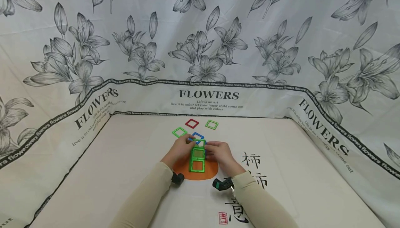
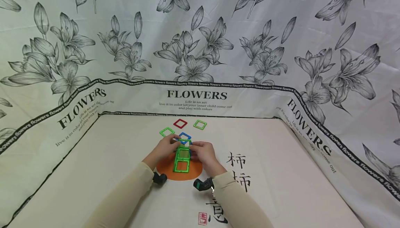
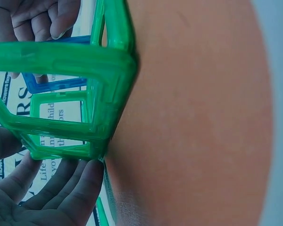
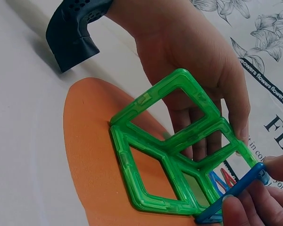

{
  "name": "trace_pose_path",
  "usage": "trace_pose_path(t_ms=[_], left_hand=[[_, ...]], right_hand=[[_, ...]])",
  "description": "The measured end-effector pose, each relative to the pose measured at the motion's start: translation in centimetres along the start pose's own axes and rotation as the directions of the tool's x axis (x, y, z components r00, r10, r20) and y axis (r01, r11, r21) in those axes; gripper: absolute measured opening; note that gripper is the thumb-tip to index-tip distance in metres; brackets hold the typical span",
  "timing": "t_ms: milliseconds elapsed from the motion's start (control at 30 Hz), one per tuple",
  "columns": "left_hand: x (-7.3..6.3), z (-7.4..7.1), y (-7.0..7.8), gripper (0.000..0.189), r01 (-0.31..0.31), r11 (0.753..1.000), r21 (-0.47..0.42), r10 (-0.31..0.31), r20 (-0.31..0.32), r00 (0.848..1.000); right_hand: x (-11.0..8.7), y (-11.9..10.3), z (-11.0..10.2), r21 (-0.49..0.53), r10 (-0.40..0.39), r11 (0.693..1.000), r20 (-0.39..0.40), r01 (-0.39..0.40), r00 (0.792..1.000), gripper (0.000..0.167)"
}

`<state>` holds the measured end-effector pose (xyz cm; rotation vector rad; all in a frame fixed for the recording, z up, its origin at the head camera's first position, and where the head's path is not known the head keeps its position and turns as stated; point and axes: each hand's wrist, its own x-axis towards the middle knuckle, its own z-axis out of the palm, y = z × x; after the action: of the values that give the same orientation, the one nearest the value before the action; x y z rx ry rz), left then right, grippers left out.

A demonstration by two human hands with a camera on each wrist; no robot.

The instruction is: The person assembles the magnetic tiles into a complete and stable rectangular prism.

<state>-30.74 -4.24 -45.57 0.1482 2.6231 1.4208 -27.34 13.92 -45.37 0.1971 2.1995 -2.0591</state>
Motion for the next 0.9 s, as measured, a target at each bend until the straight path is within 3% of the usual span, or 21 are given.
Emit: trace_pose_path(t_ms=[267, 900], left_hand=[[0.18, -0.14, -0.28, 0.029, -0.023, 1.000, 0.007, 0.022, 0.006, 1.000], [0.45, 0.03, -0.50, 0.028, -0.008, 1.000, 0.011, 0.008, 0.000, 1.000]], right_hand=[[-0.07, -0.02, 0.17, -0.032, -0.003, 0.999, 0.006, 0.003, 1.000, 0.036], [-0.30, -0.01, 0.06, -0.051, -0.018, 0.999, 0.024, 0.019, 1.000, 0.039]])
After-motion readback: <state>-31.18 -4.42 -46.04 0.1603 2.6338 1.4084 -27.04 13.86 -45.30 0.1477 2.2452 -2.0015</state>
